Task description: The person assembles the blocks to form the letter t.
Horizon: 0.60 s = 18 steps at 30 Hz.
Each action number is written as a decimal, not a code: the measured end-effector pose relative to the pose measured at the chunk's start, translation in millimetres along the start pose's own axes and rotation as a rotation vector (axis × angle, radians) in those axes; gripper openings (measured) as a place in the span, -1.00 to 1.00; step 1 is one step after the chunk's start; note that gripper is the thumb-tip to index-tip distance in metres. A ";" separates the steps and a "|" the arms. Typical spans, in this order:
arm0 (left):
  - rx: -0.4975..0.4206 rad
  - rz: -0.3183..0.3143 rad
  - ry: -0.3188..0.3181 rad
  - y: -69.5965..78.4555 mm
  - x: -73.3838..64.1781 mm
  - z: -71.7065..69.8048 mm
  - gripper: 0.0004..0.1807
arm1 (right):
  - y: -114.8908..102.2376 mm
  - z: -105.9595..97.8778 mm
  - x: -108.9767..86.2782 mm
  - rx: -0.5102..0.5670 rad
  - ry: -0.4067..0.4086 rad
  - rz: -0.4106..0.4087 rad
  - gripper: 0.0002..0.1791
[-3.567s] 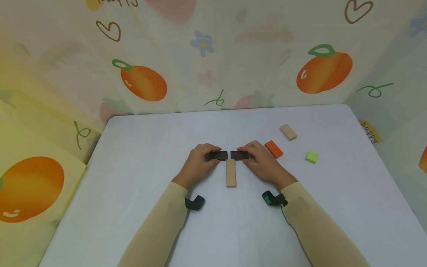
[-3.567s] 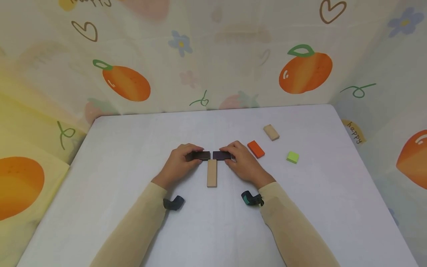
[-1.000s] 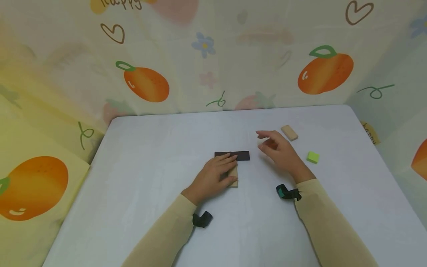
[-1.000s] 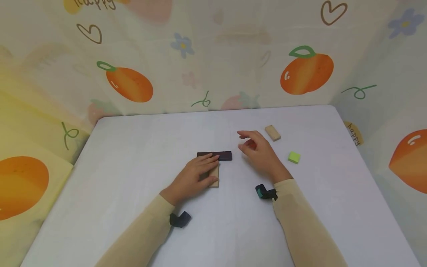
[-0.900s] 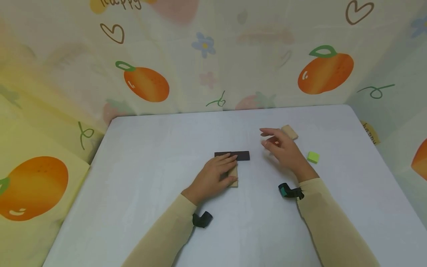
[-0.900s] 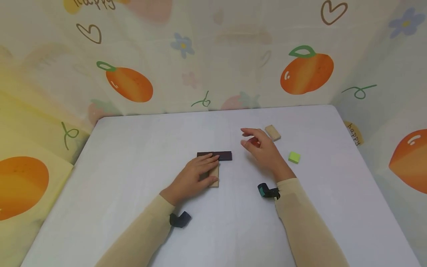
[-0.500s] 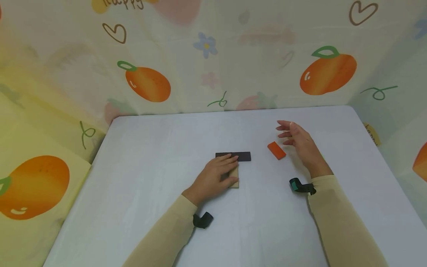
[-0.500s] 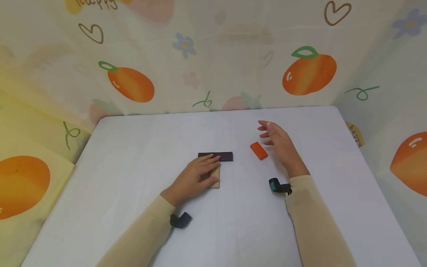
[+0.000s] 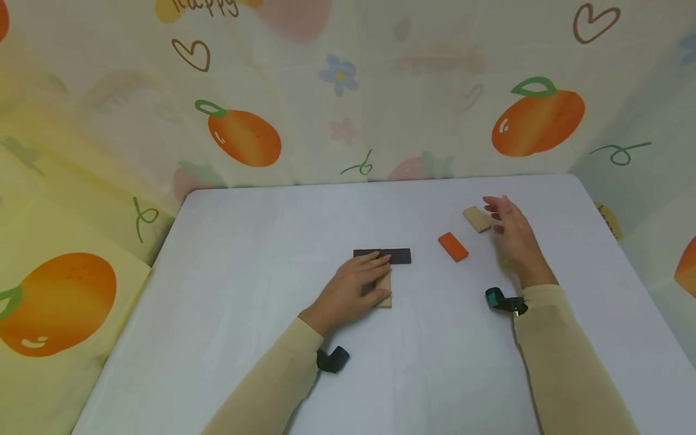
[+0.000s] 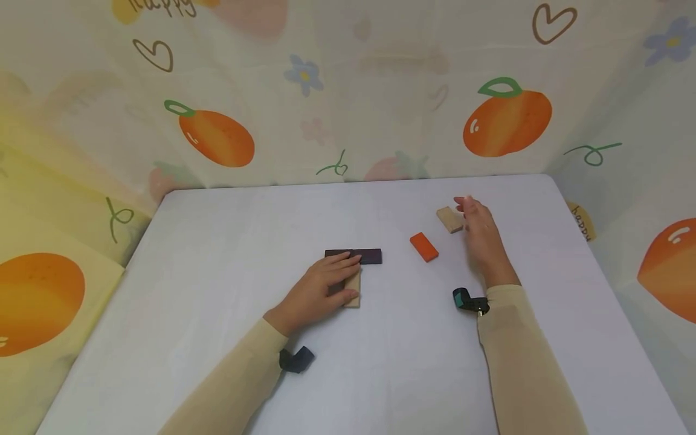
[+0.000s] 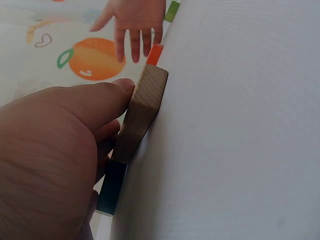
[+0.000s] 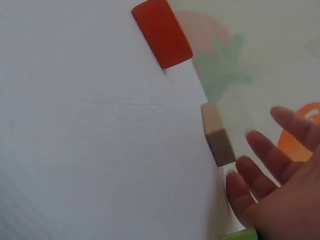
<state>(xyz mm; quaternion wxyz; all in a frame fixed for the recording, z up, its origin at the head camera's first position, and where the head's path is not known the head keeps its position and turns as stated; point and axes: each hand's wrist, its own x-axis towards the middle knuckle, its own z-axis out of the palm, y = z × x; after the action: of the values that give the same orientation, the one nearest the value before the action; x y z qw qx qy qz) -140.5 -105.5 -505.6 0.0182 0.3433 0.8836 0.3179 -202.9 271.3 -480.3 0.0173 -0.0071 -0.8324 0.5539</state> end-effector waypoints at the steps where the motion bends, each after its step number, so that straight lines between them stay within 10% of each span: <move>1: -0.002 0.000 0.000 0.1 0.1 0.0 -0.38 | 0.9 0.1 0.3 0.008 0.005 0.002 -0.18; 18: -0.011 -0.004 0.003 2.5 0.3 -1.2 -0.37 | 1.4 10.4 2.7 -0.216 -0.103 0.085 -0.24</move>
<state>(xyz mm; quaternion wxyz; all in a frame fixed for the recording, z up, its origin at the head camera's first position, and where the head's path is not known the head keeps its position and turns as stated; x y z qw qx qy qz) -139.5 -104.7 -503.1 0.0193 0.3408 0.8826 0.3234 -205.9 262.3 -485.5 -0.0499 -0.0157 -0.8860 0.4607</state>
